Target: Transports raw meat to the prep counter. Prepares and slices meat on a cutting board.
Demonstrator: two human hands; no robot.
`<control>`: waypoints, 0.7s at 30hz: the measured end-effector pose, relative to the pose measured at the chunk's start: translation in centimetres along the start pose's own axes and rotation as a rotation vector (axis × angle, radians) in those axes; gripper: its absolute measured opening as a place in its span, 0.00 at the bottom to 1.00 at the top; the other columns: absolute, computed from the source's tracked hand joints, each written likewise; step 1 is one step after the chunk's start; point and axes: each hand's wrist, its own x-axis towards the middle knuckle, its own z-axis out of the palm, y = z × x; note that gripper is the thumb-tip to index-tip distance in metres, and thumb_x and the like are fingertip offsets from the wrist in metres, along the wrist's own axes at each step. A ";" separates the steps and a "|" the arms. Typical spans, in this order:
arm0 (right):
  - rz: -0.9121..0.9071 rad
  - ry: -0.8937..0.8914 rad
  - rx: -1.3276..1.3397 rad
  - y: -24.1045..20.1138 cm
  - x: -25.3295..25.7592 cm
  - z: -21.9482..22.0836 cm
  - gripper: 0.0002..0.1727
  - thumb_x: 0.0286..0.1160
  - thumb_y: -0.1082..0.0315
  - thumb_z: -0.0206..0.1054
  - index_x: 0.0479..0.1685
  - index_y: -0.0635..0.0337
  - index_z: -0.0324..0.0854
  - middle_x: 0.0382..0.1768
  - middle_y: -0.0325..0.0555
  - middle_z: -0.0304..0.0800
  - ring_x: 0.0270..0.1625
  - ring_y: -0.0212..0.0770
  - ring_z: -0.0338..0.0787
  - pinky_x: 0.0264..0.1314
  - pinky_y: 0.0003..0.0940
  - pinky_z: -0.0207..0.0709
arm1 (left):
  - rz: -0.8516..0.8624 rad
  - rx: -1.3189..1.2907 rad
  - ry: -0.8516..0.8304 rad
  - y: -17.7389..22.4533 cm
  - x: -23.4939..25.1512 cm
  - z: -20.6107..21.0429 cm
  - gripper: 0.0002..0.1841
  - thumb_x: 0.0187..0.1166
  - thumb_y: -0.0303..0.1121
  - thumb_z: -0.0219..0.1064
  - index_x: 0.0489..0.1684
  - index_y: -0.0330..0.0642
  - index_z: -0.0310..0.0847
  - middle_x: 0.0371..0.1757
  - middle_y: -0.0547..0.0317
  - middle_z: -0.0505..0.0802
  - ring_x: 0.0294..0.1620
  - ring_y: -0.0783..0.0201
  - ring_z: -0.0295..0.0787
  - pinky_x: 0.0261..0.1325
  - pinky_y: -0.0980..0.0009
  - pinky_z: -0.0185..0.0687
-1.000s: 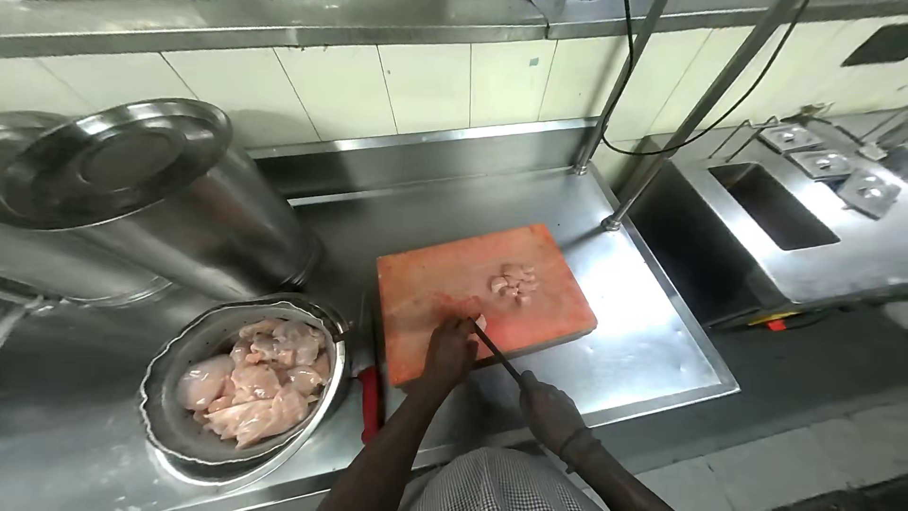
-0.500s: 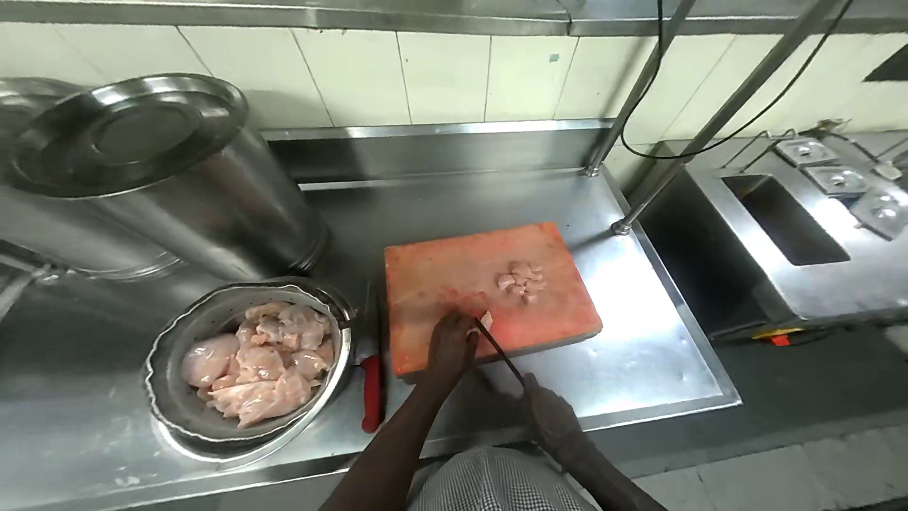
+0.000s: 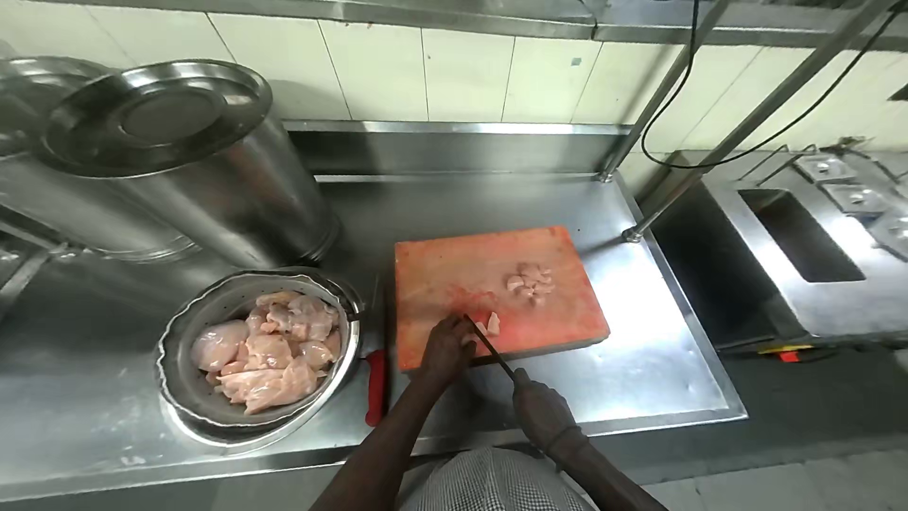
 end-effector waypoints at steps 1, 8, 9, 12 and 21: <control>-0.003 0.000 0.001 -0.4 0.5 -0.2 0.20 0.93 0.62 0.44 0.76 0.55 0.69 0.50 0.58 0.90 0.56 0.59 0.92 0.56 0.54 0.83 | 0.002 0.006 0.005 -0.1 0.0 0.0 0.09 0.73 0.30 0.75 0.47 0.40 0.91 0.51 0.47 0.92 0.57 0.47 0.89 0.64 0.46 0.85; -0.038 0.031 0.028 -1.4 3.5 0.5 0.22 0.92 0.60 0.45 0.80 0.53 0.67 0.53 0.58 0.91 0.58 0.59 0.92 0.57 0.56 0.83 | -0.086 0.006 0.009 0.2 0.2 0.2 0.09 0.76 0.31 0.73 0.47 0.37 0.91 0.55 0.43 0.93 0.63 0.45 0.88 0.71 0.47 0.82; -0.041 0.028 0.029 -0.7 3.3 1.0 0.23 0.92 0.60 0.45 0.82 0.52 0.64 0.53 0.58 0.91 0.57 0.60 0.92 0.57 0.56 0.83 | -0.085 0.001 0.045 0.3 0.2 0.4 0.08 0.75 0.30 0.74 0.46 0.37 0.91 0.53 0.43 0.93 0.61 0.45 0.89 0.69 0.47 0.83; -0.021 0.003 0.026 1.8 1.5 2.9 0.23 0.93 0.60 0.46 0.81 0.56 0.65 0.55 0.60 0.90 0.60 0.61 0.91 0.60 0.58 0.82 | -0.057 -0.020 0.126 0.3 -0.3 0.7 0.08 0.74 0.28 0.75 0.46 0.37 0.91 0.52 0.42 0.92 0.59 0.43 0.89 0.68 0.46 0.83; -0.034 0.024 0.007 1.8 -0.8 1.4 0.20 0.92 0.60 0.44 0.72 0.57 0.72 0.51 0.57 0.91 0.56 0.58 0.93 0.57 0.55 0.83 | 0.000 -0.063 0.110 -2.2 -3.1 -0.6 0.10 0.72 0.30 0.78 0.47 0.39 0.90 0.54 0.46 0.89 0.60 0.49 0.87 0.64 0.52 0.86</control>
